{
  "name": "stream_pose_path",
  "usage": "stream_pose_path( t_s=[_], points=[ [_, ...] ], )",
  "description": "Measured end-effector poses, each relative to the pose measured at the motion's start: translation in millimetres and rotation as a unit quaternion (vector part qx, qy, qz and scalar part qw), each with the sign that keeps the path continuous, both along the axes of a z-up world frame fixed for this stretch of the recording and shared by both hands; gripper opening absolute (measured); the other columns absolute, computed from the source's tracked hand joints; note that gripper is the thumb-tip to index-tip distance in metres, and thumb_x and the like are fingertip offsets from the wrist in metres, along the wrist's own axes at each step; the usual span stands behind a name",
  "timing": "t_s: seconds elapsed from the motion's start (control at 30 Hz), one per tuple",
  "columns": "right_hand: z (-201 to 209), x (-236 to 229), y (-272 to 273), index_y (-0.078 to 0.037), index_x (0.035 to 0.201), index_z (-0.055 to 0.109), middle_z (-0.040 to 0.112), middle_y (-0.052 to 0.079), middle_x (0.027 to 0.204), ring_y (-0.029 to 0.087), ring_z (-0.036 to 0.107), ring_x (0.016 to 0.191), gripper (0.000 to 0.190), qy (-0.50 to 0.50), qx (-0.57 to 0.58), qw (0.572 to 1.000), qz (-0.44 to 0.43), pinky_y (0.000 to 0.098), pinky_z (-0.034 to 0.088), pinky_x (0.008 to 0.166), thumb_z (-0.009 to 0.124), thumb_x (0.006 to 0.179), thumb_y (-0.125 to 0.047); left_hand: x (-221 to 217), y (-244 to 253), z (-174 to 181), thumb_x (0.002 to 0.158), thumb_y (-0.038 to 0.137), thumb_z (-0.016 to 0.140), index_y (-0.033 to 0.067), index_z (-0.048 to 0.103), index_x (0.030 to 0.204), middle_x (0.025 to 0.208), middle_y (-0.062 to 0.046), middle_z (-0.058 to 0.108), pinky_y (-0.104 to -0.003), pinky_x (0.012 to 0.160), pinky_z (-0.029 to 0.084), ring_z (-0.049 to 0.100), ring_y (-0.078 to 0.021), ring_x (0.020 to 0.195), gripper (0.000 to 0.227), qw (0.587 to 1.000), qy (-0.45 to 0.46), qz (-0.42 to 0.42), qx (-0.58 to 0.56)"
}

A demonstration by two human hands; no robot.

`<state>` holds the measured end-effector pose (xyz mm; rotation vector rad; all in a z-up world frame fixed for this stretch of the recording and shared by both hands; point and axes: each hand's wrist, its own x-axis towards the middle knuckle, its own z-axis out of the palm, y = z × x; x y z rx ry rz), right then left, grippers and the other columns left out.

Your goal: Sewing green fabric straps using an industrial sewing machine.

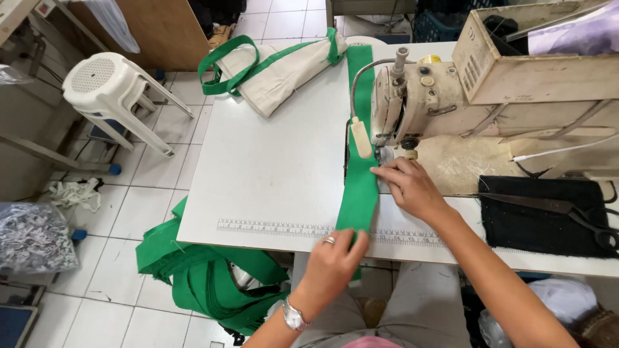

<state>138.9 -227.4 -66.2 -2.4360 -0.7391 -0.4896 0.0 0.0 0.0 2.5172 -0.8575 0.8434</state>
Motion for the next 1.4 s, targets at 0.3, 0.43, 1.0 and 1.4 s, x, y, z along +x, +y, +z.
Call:
stream_pose_path(
  t_s=[0.3,0.43,1.0,1.4],
  points=[
    [44.4,-14.4,28.7,-0.019,0.112,0.077,0.068,0.009,0.107,0.029,0.068,0.095,0.019,-0.003,0.046,0.980,0.193,0.0406,0.057,0.084,0.067,0.096,-0.014,29.2,22.7,-15.1,0.099,0.010,0.057,0.0126,0.071,0.104,0.093,-0.011,0.065,-0.030,0.046,0.049,0.067,-0.0257,0.065,0.015,0.990,-0.128,0.014,-0.052],
    [50.2,-23.6,32.8,-0.020,0.107,0.077,0.068,0.004,0.100,0.025,0.068,0.091,0.014,-0.059,0.020,0.976,0.208,0.0385,0.058,0.079,0.070,0.094,-0.019,29.4,17.9,-2.7,0.100,0.009,0.056,0.0134,0.072,0.102,0.093,-0.010,0.066,-0.029,0.048,0.051,0.069,-0.0251,0.067,0.016,0.988,-0.132,0.000,-0.079],
    [18.0,-105.2,11.8,-0.015,0.085,0.072,0.070,0.002,0.085,0.018,0.068,0.073,0.014,-0.258,-0.007,0.964,0.066,0.0444,0.055,0.079,0.066,0.097,-0.019,72.5,-17.2,-40.0,0.096,0.012,0.061,0.0110,0.067,0.118,0.112,-0.019,0.068,-0.042,0.076,0.059,0.071,-0.0377,0.103,0.024,0.995,0.025,-0.094,0.017],
    [9.3,-55.5,9.4,-0.014,0.087,0.071,0.068,0.003,0.087,0.021,0.066,0.075,0.020,-0.247,-0.036,0.967,0.045,0.0460,0.049,0.082,0.057,0.102,-0.019,121.6,-15.0,-74.1,0.100,0.021,0.054,0.0244,0.068,0.120,0.108,-0.019,0.070,-0.044,0.083,0.054,0.071,-0.0370,0.104,0.025,0.995,-0.063,-0.048,0.062]
  ],
)
